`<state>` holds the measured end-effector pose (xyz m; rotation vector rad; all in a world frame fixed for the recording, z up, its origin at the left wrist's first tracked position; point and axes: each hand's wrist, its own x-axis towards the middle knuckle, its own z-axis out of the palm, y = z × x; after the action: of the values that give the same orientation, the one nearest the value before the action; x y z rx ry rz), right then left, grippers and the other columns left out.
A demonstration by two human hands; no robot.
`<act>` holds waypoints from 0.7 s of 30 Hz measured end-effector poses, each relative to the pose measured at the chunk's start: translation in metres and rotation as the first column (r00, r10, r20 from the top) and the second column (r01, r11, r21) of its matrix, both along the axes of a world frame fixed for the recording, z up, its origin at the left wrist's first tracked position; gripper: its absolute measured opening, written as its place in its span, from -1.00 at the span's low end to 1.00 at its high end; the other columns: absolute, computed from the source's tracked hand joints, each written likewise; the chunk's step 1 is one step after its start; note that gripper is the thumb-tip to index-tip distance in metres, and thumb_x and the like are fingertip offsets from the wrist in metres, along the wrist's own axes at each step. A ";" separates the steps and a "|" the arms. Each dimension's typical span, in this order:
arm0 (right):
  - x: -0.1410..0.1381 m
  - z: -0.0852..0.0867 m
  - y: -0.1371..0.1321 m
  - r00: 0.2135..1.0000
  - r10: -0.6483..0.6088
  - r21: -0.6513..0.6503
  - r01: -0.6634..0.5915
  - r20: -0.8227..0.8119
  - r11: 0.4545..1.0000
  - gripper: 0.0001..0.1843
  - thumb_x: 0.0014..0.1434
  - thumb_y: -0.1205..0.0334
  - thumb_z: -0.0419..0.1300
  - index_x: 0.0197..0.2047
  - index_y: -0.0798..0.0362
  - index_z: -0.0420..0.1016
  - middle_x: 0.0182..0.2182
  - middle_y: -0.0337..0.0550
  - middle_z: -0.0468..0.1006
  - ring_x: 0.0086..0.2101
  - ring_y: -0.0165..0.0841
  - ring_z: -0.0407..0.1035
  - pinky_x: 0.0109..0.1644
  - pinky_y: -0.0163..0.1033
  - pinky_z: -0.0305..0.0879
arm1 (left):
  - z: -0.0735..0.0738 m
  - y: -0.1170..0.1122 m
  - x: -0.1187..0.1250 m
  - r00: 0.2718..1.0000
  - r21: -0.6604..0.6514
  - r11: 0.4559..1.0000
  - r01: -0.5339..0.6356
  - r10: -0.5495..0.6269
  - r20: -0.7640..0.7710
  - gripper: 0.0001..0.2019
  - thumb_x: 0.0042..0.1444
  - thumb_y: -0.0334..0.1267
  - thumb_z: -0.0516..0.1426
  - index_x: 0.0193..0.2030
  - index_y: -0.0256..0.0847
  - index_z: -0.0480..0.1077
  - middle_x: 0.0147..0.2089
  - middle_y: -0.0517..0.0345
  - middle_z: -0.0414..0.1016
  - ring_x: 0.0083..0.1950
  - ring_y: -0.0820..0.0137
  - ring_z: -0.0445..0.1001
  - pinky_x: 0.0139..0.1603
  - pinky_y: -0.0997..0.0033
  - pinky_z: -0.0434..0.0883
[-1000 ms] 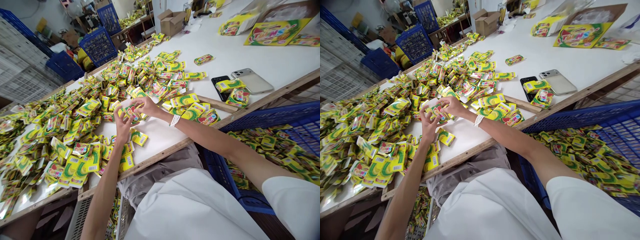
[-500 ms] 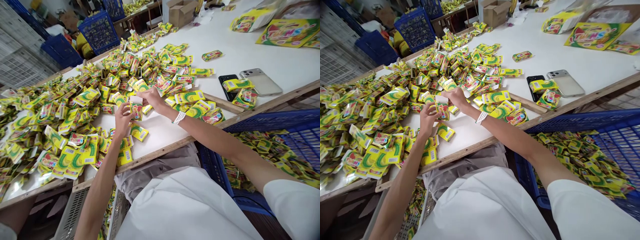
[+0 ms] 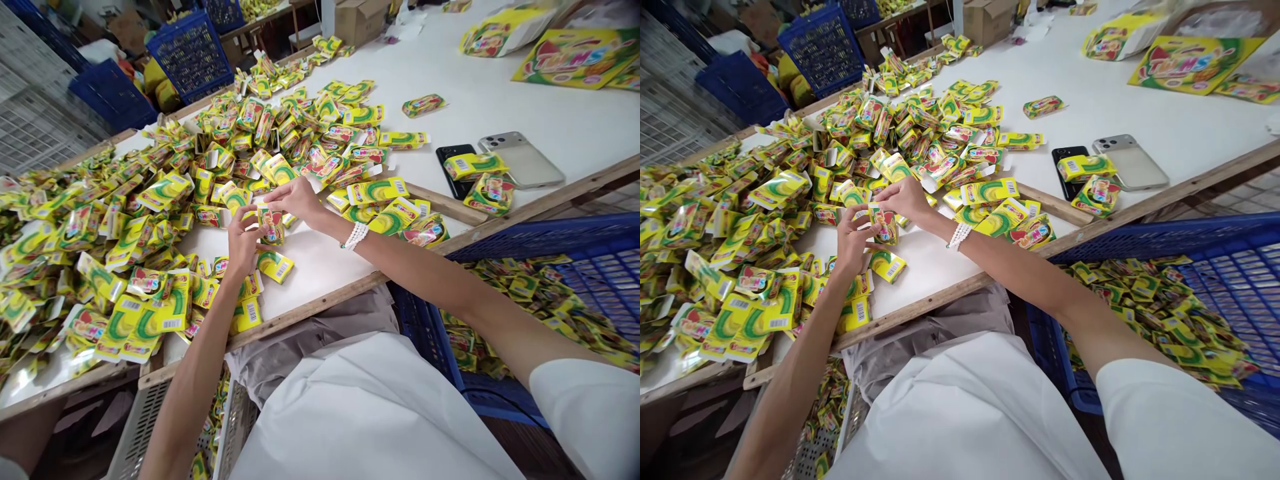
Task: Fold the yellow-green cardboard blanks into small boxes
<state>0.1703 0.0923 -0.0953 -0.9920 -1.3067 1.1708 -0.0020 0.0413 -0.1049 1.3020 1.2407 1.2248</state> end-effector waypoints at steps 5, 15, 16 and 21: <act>-0.004 0.000 -0.002 0.997 -0.040 0.054 0.037 0.061 0.998 -0.90 -0.04 0.47 0.46 -0.38 0.13 0.73 -0.45 -0.11 0.72 -0.27 -0.17 0.65 -0.01 -0.06 0.64 | 0.004 -0.002 0.002 0.999 0.071 0.997 0.004 -0.001 -0.039 -0.47 0.10 -0.08 0.42 0.18 -0.01 0.41 -0.27 0.26 0.49 -0.25 0.39 0.59 -0.38 0.49 0.65; -0.011 0.008 -0.018 0.982 -0.048 0.160 0.019 0.183 0.987 -0.90 0.13 0.43 0.42 -0.29 0.11 0.79 -0.30 -0.06 0.79 -0.24 -0.19 0.71 -0.07 -0.20 0.64 | 0.002 0.002 -0.001 0.996 0.158 0.987 -0.017 0.030 -0.080 -0.60 0.23 0.17 0.33 -0.09 -0.10 0.44 -0.37 0.29 0.40 -0.44 0.54 0.43 -0.57 0.69 0.46; -0.012 0.008 -0.019 0.981 -0.053 0.172 0.021 0.187 0.985 -0.90 0.16 0.42 0.41 -0.27 0.11 0.79 -0.29 -0.07 0.79 -0.22 -0.19 0.71 -0.06 -0.20 0.63 | 0.001 0.003 -0.001 0.997 0.167 0.986 -0.017 0.030 -0.072 -0.60 0.22 0.16 0.33 -0.10 -0.10 0.43 -0.37 0.29 0.41 -0.44 0.54 0.42 -0.56 0.69 0.46; -0.013 0.007 -0.022 0.940 -0.029 0.310 -0.082 0.340 0.947 -0.86 0.27 0.37 0.37 -0.22 0.08 0.82 -0.24 -0.10 0.80 -0.15 -0.21 0.69 -0.01 -0.23 0.53 | -0.005 0.004 -0.002 0.996 0.173 0.981 -0.083 0.089 -0.026 -0.63 0.22 0.11 0.33 -0.12 -0.10 0.37 -0.33 0.30 0.44 -0.40 0.54 0.44 -0.51 0.66 0.52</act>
<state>0.1575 0.0706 -0.0879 -0.9623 -1.7285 0.7891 -0.0043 0.0454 -0.1098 1.4105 1.2488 1.4021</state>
